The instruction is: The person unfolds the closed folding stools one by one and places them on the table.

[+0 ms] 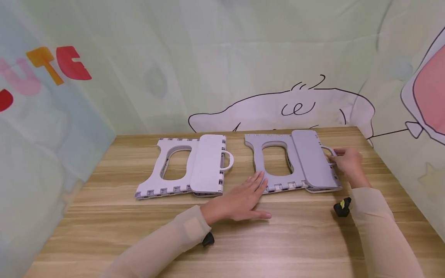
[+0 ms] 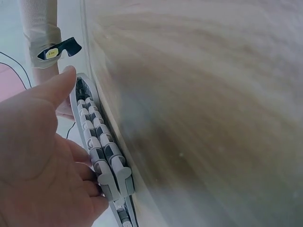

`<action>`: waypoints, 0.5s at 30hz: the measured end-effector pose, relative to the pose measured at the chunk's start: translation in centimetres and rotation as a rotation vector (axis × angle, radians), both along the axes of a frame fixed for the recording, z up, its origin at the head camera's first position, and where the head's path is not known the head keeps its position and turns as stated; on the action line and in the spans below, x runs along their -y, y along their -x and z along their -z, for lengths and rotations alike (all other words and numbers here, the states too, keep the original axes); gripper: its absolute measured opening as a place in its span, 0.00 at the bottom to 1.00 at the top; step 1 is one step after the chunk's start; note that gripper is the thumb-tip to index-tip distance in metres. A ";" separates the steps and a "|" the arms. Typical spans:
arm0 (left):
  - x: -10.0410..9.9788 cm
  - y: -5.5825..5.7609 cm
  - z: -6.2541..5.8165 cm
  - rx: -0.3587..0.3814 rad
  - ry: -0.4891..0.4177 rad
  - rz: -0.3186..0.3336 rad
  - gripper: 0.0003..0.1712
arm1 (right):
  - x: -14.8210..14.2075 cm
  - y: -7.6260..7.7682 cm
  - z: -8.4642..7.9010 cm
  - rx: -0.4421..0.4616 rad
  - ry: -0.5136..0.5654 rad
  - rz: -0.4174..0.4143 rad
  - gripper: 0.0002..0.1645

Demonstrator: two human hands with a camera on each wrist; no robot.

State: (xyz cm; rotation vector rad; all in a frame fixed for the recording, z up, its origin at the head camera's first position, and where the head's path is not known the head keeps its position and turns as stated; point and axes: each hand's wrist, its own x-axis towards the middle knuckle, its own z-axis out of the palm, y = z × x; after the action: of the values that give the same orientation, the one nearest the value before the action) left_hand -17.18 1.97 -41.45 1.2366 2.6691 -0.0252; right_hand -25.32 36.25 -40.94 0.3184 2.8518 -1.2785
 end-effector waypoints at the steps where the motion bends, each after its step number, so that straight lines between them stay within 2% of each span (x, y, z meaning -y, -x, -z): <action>1: -0.1 0.0 0.0 -0.001 0.005 0.000 0.58 | 0.0 0.0 0.0 0.005 0.018 0.008 0.24; 15: -0.5 -0.2 0.0 0.011 0.032 -0.009 0.60 | -0.4 -0.7 -0.3 0.042 0.185 0.039 0.25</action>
State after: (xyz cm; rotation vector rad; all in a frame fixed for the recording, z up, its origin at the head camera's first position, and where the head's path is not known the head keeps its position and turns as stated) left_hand -17.03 2.44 -41.46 1.2115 2.6541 -0.0597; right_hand -24.61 36.68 -40.66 0.3940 2.6795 -1.5096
